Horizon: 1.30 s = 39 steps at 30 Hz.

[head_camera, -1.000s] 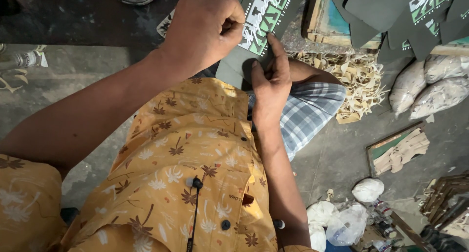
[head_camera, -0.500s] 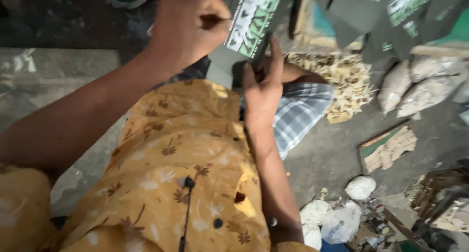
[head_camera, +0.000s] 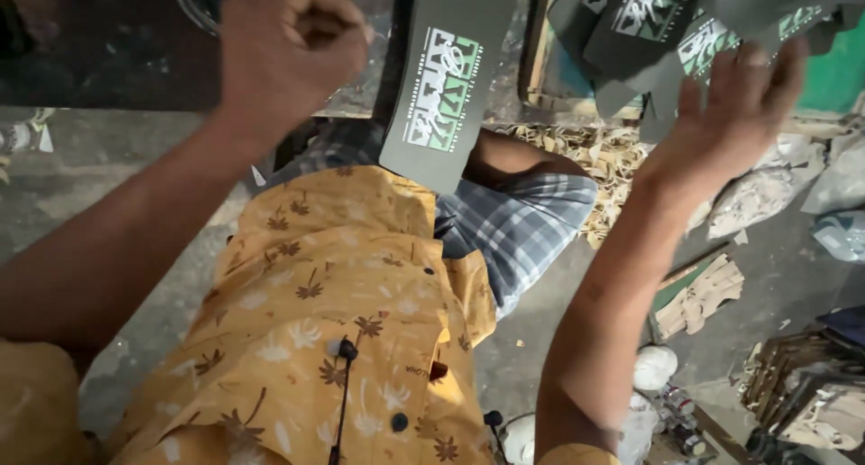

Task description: The person is applying glue or ink to the edges of printed material pieces using a small tool.

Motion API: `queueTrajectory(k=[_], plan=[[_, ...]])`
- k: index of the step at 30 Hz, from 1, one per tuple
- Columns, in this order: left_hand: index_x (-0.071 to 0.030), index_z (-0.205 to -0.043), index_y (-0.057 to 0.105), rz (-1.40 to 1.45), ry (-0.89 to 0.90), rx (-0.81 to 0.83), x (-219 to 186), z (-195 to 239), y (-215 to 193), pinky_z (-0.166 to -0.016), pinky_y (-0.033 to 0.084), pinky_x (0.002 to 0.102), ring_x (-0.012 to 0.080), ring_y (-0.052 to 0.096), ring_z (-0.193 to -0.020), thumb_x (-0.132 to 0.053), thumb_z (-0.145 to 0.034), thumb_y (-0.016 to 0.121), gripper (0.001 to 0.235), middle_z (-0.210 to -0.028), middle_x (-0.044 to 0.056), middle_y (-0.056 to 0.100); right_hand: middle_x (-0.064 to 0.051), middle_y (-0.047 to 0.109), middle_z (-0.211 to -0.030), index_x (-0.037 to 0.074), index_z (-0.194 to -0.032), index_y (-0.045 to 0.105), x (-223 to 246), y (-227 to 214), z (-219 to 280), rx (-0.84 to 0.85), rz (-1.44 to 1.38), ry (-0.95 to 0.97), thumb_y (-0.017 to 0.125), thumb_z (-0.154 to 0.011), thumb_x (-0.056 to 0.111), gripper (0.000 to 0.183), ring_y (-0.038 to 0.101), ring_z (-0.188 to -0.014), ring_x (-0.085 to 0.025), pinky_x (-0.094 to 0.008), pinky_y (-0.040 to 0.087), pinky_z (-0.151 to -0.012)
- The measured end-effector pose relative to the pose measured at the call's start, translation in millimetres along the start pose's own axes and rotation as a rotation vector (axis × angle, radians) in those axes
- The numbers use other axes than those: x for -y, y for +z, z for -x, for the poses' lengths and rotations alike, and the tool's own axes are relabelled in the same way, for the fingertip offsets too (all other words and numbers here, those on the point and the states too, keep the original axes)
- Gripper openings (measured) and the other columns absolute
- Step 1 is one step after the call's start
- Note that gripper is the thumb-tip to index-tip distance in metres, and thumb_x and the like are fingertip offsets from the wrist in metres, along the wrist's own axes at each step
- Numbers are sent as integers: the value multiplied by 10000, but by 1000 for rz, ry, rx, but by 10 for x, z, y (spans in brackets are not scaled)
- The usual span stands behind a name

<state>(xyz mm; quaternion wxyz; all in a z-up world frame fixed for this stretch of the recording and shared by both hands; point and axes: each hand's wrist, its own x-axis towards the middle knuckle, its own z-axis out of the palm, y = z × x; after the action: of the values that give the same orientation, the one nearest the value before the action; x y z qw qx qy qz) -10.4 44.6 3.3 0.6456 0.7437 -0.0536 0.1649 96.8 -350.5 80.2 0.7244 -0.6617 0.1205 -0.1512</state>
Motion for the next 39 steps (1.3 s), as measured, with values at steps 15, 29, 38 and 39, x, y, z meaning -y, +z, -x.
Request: queueTrajectory(k=[15, 29, 38, 39], plan=[[-15, -961, 682, -74, -143, 21, -128, 103, 593, -621, 540, 250, 85, 705, -737, -44, -985, 789, 113, -856, 51, 754, -45, 667, -974, -40, -1194, 659, -631, 762, 1778, 317, 517, 232, 710, -991, 31, 221, 569, -845, -131, -255, 492, -759], [-41, -1020, 678, 362, -284, -45, -162, 136, 743, -684, 587, 257, 98, 678, -791, -1, -979, 784, 120, -937, 66, 736, -29, 661, -969, -3, -1300, 660, -552, 826, 1416, 209, 451, 26, 663, -940, -58, 364, 551, -789, -98, -249, 470, -683], [-11, -1080, 645, 360, -316, -198, -197, 171, 78, -734, 576, 287, 133, 711, -851, -63, -1031, 802, 173, -976, 106, 738, -130, 663, -1057, -59, -1311, 636, 287, 365, 617, 339, -237, -107, 595, -1073, -159, 262, 629, -956, -218, -333, 513, -886], [-8, -1071, 639, 331, -373, -202, -207, 195, 38, -657, 524, 278, 129, 684, -793, -73, -1014, 802, 184, -955, 108, 738, -141, 635, -1052, -89, -1362, 627, 346, 350, 640, 367, -352, -28, 565, -1142, -178, 246, 612, -960, -233, -353, 518, -934]])
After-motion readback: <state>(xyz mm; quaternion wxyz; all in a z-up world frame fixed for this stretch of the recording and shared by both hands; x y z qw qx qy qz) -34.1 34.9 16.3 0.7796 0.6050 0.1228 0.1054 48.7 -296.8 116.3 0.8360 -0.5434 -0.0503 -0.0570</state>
